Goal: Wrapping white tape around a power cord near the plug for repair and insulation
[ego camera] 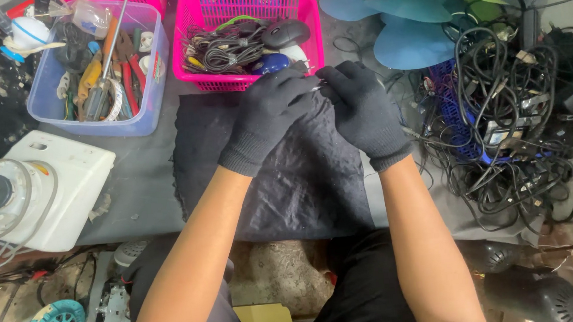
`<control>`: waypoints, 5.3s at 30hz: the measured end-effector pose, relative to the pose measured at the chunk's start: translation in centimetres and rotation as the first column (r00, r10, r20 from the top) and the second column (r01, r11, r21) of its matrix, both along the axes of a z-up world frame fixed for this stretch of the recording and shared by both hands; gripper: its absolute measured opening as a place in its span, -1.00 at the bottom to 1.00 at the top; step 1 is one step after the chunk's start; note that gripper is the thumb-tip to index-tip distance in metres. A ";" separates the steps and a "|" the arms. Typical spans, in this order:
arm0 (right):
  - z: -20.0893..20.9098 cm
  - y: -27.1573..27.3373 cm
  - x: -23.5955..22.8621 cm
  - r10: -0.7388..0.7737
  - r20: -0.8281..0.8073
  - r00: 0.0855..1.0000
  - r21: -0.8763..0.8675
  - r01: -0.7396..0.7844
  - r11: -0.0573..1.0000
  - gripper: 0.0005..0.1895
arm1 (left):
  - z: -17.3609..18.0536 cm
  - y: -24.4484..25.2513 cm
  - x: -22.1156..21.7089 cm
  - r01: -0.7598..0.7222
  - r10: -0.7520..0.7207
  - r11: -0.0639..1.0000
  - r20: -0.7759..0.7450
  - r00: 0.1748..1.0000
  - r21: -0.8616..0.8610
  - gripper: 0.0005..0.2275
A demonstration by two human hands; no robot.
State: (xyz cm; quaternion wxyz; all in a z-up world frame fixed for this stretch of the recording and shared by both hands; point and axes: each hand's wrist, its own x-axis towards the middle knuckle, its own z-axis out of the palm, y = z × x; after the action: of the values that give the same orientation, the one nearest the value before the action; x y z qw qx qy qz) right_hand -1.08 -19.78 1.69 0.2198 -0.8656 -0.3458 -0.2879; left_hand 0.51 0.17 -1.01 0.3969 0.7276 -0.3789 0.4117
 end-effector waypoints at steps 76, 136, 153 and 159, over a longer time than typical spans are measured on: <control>7.8 7.8 4.6 0.092 -0.453 0.887 0.564 0.205 0.800 -0.87 | -1.1 6.7 4.8 -0.169 -0.120 0.917 -0.654 0.747 -0.362 -0.85; 3.0 6.1 -0.5 0.567 -0.384 0.729 0.922 0.274 0.272 -0.74 | 0.5 3.1 1.4 0.031 -0.205 0.964 -0.669 0.715 -0.263 -0.86; 4.0 6.8 -1.3 0.051 -0.476 0.878 0.593 0.278 0.755 -0.63 | 2.9 1.2 -0.7 0.066 -0.424 0.852 -0.609 0.670 -0.520 -0.94; 3.8 6.9 -1.5 0.167 -0.557 0.813 0.606 0.260 0.752 -0.58 | -1.6 1.1 1.6 0.053 -0.486 0.823 -0.653 0.581 -0.565 -0.93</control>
State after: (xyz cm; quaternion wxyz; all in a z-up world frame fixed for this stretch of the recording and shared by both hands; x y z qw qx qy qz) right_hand -2.56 -12.86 5.47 0.5962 -0.7856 -0.1153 -0.1187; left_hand 2.09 1.27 -2.58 0.7496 0.6374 -0.1636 0.0711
